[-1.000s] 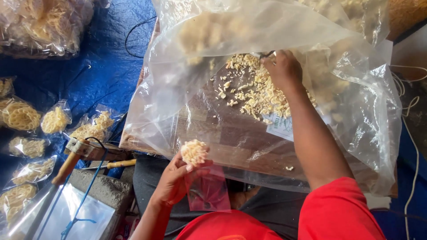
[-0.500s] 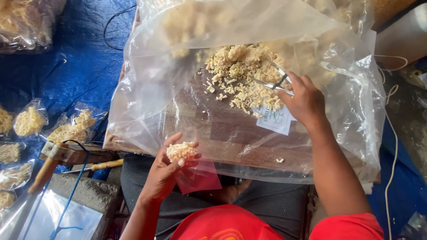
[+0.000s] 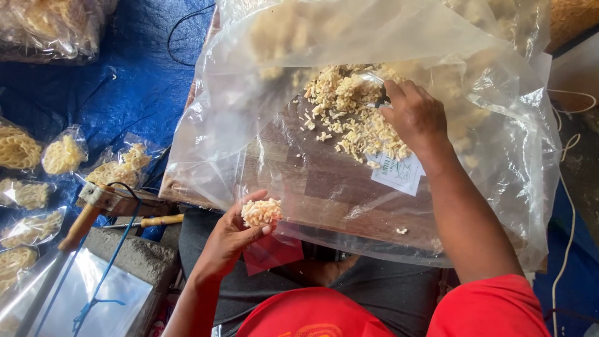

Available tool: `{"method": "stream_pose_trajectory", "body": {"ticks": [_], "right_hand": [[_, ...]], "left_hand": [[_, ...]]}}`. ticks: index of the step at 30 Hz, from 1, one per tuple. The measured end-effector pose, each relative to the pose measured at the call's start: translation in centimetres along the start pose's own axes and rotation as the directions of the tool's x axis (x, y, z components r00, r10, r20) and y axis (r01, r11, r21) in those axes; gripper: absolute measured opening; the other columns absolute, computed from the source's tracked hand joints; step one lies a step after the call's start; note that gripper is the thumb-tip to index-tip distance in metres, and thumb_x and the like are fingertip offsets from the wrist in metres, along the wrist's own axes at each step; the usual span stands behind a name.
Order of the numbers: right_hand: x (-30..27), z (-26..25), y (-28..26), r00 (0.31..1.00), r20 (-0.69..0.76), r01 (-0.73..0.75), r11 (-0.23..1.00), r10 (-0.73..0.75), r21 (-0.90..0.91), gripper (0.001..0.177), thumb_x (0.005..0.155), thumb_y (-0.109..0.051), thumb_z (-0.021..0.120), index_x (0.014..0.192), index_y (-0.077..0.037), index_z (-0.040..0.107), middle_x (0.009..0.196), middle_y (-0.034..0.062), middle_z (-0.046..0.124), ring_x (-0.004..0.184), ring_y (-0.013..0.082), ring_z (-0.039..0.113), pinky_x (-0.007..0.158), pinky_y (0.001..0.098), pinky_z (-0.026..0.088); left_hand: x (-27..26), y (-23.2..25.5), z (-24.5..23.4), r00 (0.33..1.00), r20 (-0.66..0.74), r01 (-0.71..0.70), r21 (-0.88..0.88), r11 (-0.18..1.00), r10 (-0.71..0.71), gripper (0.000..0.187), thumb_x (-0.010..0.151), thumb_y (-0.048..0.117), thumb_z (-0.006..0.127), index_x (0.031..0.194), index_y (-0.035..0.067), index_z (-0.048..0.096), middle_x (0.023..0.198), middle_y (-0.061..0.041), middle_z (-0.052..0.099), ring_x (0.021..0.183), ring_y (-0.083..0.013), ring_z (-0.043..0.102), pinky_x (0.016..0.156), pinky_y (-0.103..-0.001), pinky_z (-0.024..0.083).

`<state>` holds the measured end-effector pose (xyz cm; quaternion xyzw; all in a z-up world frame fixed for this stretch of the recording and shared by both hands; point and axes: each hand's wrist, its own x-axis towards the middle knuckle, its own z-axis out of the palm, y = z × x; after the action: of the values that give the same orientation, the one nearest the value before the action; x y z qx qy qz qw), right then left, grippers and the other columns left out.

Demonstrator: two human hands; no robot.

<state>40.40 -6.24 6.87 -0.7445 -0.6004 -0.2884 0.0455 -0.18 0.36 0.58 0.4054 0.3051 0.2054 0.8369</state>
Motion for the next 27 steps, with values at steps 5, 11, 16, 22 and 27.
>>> {"method": "stream_pose_trajectory", "body": {"ticks": [5,11,16,22,27], "right_hand": [[-0.3,5.3,3.5,0.992,0.016,0.122,0.991,-0.122,-0.062,0.047,0.088,-0.034,0.081,0.128,-0.017,0.065,0.094,0.0035,0.060,0.081,0.0260,0.071,0.061,0.0425,0.063],[-0.2,4.0,3.5,0.989,-0.028,0.140,0.982,-0.144,-0.128,0.055,0.083,-0.037,0.085,0.129,-0.015,0.065,0.095,0.0038,0.062,0.081,0.0243,0.071,0.059,0.0397,0.063],[0.5,6.7,3.9,0.983,-0.045,0.170,0.974,-0.178,-0.149,0.050,0.082,-0.032,0.085,0.127,-0.018,0.065,0.093,0.0013,0.059,0.077,0.0225,0.069,0.058,0.0377,0.063],[1.7,6.9,3.7,0.978,-0.050,0.195,0.973,-0.202,-0.127,0.047,0.084,-0.031,0.085,0.126,-0.017,0.067,0.092,0.0019,0.060,0.077,0.0231,0.070,0.058,0.0382,0.063],[1.9,7.3,3.3,0.974,-0.029,0.218,0.967,-0.224,-0.133,0.040,0.083,-0.032,0.085,0.118,-0.021,0.069,0.088,-0.0003,0.062,0.076,0.0207,0.071,0.061,0.0351,0.063]], "left_hand": [[1.1,-1.1,0.9,0.989,0.046,-0.137,-0.057,0.989,0.140,0.080,0.073,-0.015,0.080,0.147,-0.003,0.053,0.119,-0.023,0.071,0.097,-0.0225,0.074,0.084,-0.036,0.064],[2.2,-0.5,2.3,0.981,0.104,-0.163,0.001,0.987,0.162,0.078,0.076,-0.011,0.082,0.148,-0.004,0.052,0.122,-0.023,0.069,0.099,-0.0219,0.073,0.088,-0.035,0.063],[2.5,0.1,3.3,0.976,0.143,-0.168,0.034,0.985,0.162,0.077,0.078,-0.009,0.081,0.149,-0.005,0.050,0.121,-0.022,0.070,0.098,-0.0195,0.072,0.089,-0.033,0.062],[2.5,0.4,3.3,0.968,0.162,-0.204,0.068,0.977,0.191,0.078,0.079,-0.007,0.081,0.150,-0.003,0.049,0.124,-0.022,0.070,0.101,-0.0180,0.071,0.091,-0.032,0.062],[2.8,0.7,3.6,0.970,0.156,-0.206,0.106,0.973,0.188,0.077,0.079,-0.005,0.082,0.149,-0.002,0.050,0.124,-0.020,0.071,0.099,-0.0172,0.071,0.092,-0.032,0.061]]}}
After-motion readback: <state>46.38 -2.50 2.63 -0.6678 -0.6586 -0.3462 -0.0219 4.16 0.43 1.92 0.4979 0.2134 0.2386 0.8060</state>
